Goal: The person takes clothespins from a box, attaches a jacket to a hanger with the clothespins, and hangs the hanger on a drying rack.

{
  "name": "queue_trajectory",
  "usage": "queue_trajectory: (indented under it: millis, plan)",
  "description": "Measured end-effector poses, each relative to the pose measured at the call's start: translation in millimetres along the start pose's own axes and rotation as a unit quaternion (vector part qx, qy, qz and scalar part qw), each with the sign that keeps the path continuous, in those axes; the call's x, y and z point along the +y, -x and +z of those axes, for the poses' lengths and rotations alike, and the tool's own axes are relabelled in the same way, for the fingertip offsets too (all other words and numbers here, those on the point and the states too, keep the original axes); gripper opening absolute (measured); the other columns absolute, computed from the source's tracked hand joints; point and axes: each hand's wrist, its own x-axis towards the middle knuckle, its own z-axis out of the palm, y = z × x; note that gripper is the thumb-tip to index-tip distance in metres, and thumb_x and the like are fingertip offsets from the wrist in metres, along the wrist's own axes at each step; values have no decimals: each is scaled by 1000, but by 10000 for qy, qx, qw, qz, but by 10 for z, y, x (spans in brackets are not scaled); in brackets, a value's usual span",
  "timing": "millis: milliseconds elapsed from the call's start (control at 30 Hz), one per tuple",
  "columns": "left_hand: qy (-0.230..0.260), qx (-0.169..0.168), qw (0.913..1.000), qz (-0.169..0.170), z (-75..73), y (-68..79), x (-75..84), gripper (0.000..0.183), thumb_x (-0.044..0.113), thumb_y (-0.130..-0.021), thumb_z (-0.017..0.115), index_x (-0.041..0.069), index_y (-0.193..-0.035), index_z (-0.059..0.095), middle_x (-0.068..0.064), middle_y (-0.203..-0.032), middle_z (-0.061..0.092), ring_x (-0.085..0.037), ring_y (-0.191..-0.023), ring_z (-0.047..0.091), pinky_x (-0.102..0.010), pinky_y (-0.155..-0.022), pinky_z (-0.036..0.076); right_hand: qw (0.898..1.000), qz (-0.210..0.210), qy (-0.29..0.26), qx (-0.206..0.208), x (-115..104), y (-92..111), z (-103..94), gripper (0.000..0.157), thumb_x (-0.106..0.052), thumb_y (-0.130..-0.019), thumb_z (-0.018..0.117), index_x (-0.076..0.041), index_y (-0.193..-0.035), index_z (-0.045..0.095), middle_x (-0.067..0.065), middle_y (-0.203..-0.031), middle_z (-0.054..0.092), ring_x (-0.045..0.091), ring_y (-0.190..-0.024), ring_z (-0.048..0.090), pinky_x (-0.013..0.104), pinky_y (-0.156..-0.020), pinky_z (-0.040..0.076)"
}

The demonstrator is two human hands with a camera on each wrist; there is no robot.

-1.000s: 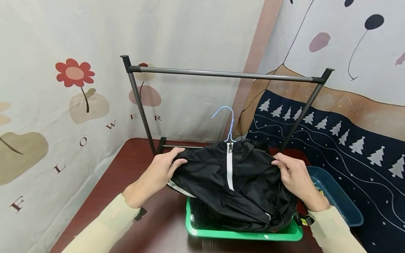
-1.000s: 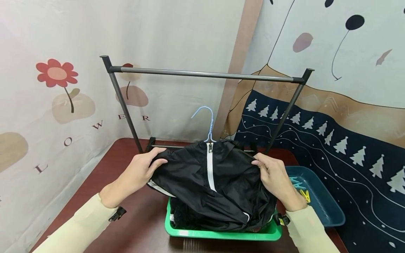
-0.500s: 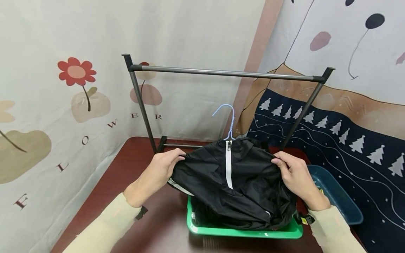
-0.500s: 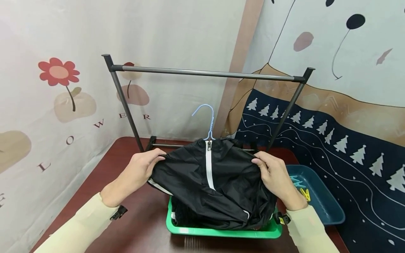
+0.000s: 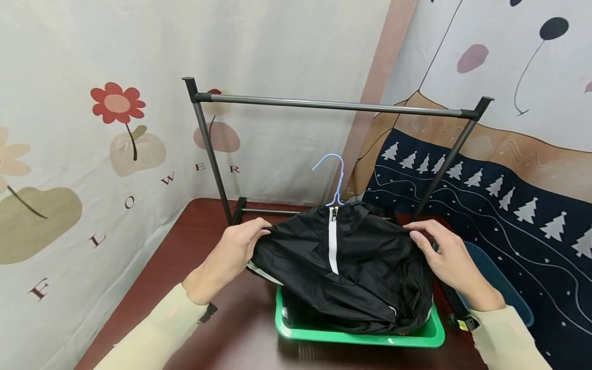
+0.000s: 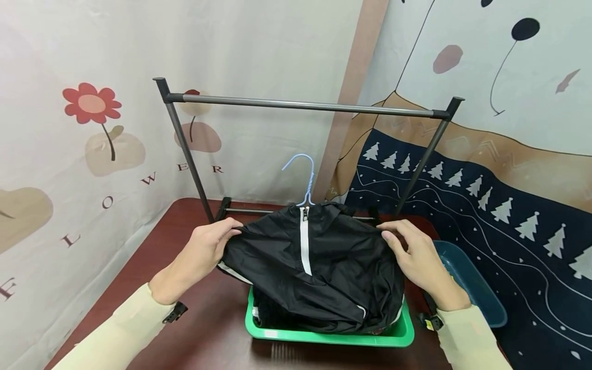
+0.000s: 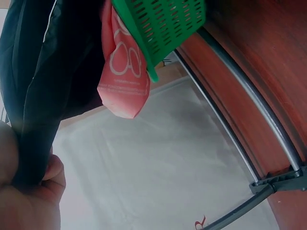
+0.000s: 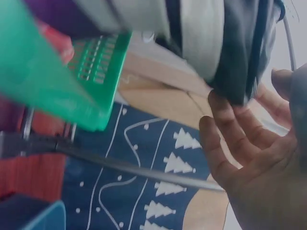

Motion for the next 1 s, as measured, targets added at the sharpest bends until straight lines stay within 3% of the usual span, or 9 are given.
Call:
queue_trajectory:
  millis: [233, 367, 467, 633, 733, 900, 1000]
  plan:
    - [-17, 44, 10000, 8, 11, 35, -8, 28, -22, -103, 72, 1, -118, 72, -13, -115, 84, -27, -108, 88, -20, -102, 65, 9987, 309, 308, -247, 239, 74, -149, 26, -12, -117, 72, -15, -141, 80, 12, -133, 78, -21, -108, 52, 0, -89, 45]
    - [-49, 63, 10000, 17, 14, 48, -12, 30, -23, -102, 72, 1, -118, 72, -13, -115, 84, -27, -108, 88, -20, -103, 65, 9962, 591, 465, -435, 381, 107, -241, 25, -14, -118, 70, -13, -141, 79, 15, -132, 77, -21, -106, 50, 5, -84, 49]
    - [-87, 67, 9999, 6, 18, 60, -16, 31, -24, -100, 73, 1, -119, 71, -13, -114, 83, -27, -107, 88, -20, -102, 65, 9932, 792, 599, -602, 495, 136, -294, 24, -15, -119, 69, -12, -141, 78, 17, -132, 77, -12, -101, 56, 15, -78, 53]
    - [-77, 55, 10000, -18, 19, 91, -19, 30, -23, -101, 73, 2, -118, 71, -12, -113, 83, -26, -107, 88, -22, -103, 65, 9864, 1053, 788, -989, 688, 179, -350, 24, -16, -119, 68, -8, -140, 77, 24, -134, 75, 21, -104, 71, 24, -75, 54]
    - [-25, 82, 10000, -11, 22, 104, -27, 26, -20, -104, 72, 2, -117, 71, -12, -113, 83, -26, -108, 88, -23, -103, 66, 9803, 1195, 835, -1333, 798, 188, -385, 26, -18, -121, 66, -4, -141, 76, 29, -137, 74, 38, -110, 73, 32, -79, 56]
    - [14, 107, 9999, -3, 37, 126, -44, 22, -17, -106, 71, 3, -116, 71, -11, -112, 83, -25, -108, 88, -22, -102, 66, 9686, 1390, 868, -1871, 985, 186, -397, 30, -18, -122, 64, 2, -141, 75, 29, -134, 76, 41, -111, 76, 49, -85, 61]
    - [-10, 100, 9999, -4, 44, 138, -39, 22, -18, -106, 71, 3, -116, 71, -11, -112, 83, -25, -107, 88, -20, -102, 65, 9627, 1471, 889, -2089, 1079, 189, -380, 30, -18, -121, 64, 4, -139, 75, 28, -130, 78, 37, -107, 78, 47, -83, 63]
